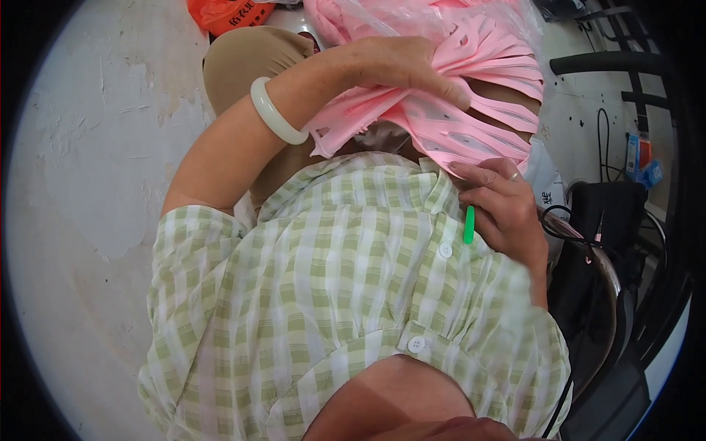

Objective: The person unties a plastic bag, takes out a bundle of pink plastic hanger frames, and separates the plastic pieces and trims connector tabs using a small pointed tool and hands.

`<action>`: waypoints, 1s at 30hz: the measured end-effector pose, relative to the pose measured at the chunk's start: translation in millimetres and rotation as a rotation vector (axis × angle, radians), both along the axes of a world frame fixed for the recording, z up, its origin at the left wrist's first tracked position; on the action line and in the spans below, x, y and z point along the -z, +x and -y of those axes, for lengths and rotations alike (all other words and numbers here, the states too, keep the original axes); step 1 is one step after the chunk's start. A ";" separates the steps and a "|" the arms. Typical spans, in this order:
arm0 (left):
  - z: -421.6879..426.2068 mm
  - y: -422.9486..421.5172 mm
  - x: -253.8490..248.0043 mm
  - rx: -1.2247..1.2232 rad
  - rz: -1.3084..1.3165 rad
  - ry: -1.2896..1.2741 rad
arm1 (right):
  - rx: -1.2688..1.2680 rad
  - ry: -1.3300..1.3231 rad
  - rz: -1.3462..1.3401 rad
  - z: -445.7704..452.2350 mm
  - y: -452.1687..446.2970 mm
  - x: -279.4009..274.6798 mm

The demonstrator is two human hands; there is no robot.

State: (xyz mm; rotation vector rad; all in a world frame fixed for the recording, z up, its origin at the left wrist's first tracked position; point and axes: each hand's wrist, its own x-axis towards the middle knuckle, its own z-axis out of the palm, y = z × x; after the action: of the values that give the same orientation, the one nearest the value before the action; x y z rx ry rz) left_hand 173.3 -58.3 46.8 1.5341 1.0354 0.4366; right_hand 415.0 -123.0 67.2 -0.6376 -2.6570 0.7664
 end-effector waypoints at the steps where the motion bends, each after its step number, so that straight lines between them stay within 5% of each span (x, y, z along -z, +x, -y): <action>1: -1.1 1.1 9.1 -0.001 0.000 -0.003 | -0.009 -0.045 0.030 0.5 5.0 3.7; 4: -4.5 4.5 19.4 0.251 -0.142 -0.028 | 0.015 -0.087 0.023 1.1 13.5 10.0; 7: -1.6 10.8 -11.4 0.363 -0.270 -0.057 | 0.034 -0.145 -0.003 2.2 21.5 11.1; 11: -9.2 16.6 8.7 0.390 -0.250 -0.148 | 0.084 -0.259 -0.071 -0.7 31.4 7.3; 14: 2.4 16.0 11.1 0.181 -0.101 0.030 | 0.184 -0.524 -0.246 -5.3 42.5 12.7; 19: 20.0 6.4 11.7 -0.072 0.101 -0.273 | 0.468 -0.673 -0.846 -1.7 16.1 18.9; 23: 22.8 6.1 28.7 -0.053 0.291 -0.294 | 0.398 -0.774 -0.943 -6.6 15.9 9.6; 30: 23.8 5.3 27.2 0.000 0.037 -0.232 | 0.437 -0.642 -0.819 1.8 7.1 13.0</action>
State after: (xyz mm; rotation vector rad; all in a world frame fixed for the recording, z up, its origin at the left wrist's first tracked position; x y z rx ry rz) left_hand 178.5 -82.1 19.7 1.3150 1.0199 0.3312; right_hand 422.1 -124.8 54.1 -0.7865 -1.4577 1.3744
